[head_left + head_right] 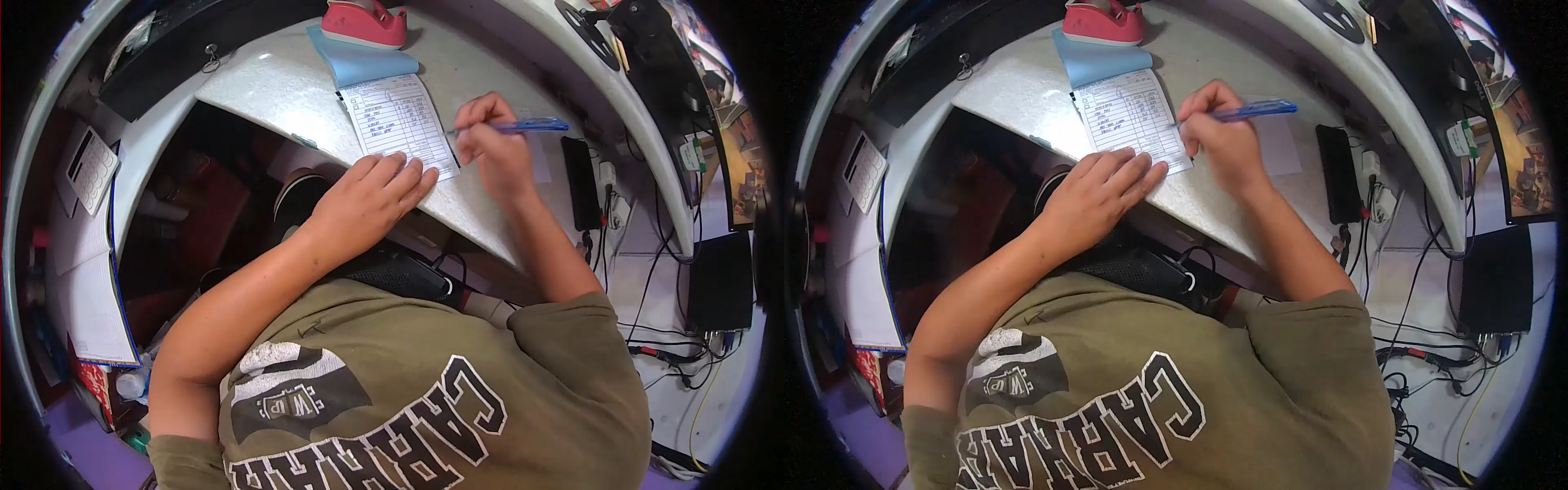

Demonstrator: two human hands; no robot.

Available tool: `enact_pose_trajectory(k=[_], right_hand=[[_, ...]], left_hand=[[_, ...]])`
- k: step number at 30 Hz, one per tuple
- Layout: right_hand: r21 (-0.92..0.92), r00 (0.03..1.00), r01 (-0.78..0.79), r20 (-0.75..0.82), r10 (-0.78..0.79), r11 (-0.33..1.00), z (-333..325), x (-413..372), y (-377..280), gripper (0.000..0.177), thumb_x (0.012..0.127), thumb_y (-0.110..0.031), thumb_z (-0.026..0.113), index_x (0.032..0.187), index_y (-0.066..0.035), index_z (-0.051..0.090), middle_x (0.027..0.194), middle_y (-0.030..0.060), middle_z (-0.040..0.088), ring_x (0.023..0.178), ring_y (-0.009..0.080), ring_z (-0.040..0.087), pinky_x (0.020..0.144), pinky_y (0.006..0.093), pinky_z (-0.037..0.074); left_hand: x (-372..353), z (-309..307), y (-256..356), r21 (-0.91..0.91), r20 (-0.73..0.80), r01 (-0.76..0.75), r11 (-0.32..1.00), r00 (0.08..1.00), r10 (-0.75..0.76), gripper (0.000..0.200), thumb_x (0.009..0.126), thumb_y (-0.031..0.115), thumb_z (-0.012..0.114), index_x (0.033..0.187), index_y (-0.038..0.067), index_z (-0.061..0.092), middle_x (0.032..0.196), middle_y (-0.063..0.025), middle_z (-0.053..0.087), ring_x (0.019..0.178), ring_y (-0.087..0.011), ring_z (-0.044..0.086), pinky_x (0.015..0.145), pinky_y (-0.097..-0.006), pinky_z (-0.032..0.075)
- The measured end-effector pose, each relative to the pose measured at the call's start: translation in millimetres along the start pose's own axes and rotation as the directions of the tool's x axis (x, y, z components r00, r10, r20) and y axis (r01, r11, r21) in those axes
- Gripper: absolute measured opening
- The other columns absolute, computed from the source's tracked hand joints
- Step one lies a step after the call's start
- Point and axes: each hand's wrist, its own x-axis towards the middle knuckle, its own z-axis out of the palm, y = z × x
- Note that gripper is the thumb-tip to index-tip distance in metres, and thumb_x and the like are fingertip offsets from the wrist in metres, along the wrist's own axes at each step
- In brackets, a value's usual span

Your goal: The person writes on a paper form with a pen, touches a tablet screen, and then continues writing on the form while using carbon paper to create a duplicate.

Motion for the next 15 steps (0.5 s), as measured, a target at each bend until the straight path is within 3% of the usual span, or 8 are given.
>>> enact_pose_trajectory(k=[9, 12, 15], right_hand=[[-0.067, 0.996, 0.079, -0.029, -0.081, 0.995, 4.1, 9.9, 21.1, 0.014, 0.075, 0.005, 0.053, 0.075, -0.007, 0.045, 0.081, 0.0068, 0.055, 0.054, 0.0089, 0.043, 0.050, 0.0229, 0.038], [-0.130, 0.997, 0.079, 0.033, -0.076, 0.988, -1.5, 6.0, 21.9, 0.014, 0.078, 0.002, 0.056, 0.072, -0.006, 0.047, 0.073, 0.0021, 0.055, 0.064, 0.0079, 0.047, 0.058, 0.0241, 0.039], [-0.238, 0.997, 0.073, -0.005, -0.077, 0.969, -2.6, -5.8, 19.1, 0.014, 0.077, 0.003, 0.056, 0.070, -0.005, 0.046, 0.072, 0.0017, 0.055, 0.065, 0.0073, 0.047, 0.058, 0.0244, 0.039]], left_hand=[[8.9, -1.2, 2.6, -0.102, 0.013, 0.072, 0.992, 0.997, -0.071, 0.055, 0.082, 0.014, 0.057, 0.137, 0.011, 0.055, 0.139, -0.0080, 0.055, 0.119, -0.0245, 0.054, 0.101, -0.0386, 0.044], [11.6, 1.8, 0.7, -0.096, -0.013, 0.052, 0.994, 0.999, -0.053, 0.053, 0.082, 0.014, 0.057, 0.136, 0.011, 0.055, 0.136, -0.0086, 0.056, 0.121, -0.0260, 0.054, 0.103, -0.0407, 0.043], [11.8, 1.1, 1.3, -0.121, -0.002, 0.056, 0.991, 0.998, -0.057, 0.053, 0.083, 0.014, 0.056, 0.136, 0.012, 0.056, 0.133, -0.0087, 0.057, 0.124, -0.0271, 0.053, 0.105, -0.0426, 0.042]])
